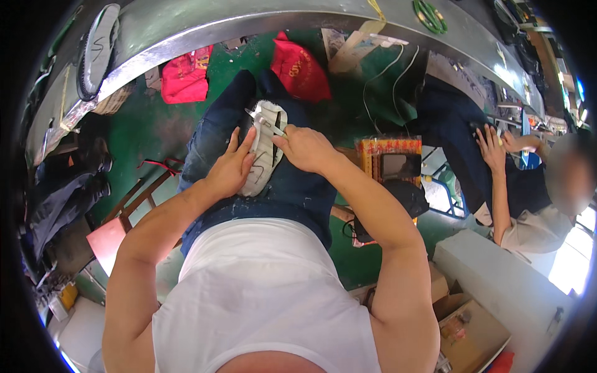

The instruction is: Assembling shoes by pulling the upper material around a last or sole using pliers.

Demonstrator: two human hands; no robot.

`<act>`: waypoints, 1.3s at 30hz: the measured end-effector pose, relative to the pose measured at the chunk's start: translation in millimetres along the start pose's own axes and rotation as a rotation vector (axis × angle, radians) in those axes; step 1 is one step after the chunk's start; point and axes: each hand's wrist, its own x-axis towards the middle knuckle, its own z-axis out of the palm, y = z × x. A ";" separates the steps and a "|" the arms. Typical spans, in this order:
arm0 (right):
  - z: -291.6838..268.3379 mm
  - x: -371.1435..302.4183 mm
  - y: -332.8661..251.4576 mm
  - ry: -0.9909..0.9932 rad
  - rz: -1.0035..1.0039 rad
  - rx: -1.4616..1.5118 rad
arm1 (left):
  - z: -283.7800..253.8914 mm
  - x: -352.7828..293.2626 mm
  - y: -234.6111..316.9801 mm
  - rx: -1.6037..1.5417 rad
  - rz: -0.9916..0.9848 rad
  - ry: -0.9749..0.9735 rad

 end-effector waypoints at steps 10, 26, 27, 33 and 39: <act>-0.4 -5.8 -2.8 -0.024 0.030 -0.016 | -5.2 7.1 3.5 -0.043 0.061 -0.038; 3.2 -40.0 -19.1 -0.122 0.105 0.102 | 7.7 -5.5 -5.3 -0.246 -0.118 0.042; -0.8 -43.3 -17.3 -0.124 0.079 0.180 | 8.6 -5.5 -6.7 -0.240 -0.094 0.044; 18.7 -55.4 -9.7 -0.178 0.069 0.213 | 1.9 -8.1 -8.4 -0.355 -0.122 -0.070; 69.7 -77.8 38.1 0.047 0.198 0.938 | -54.9 -1.4 37.6 -0.199 -0.288 -0.295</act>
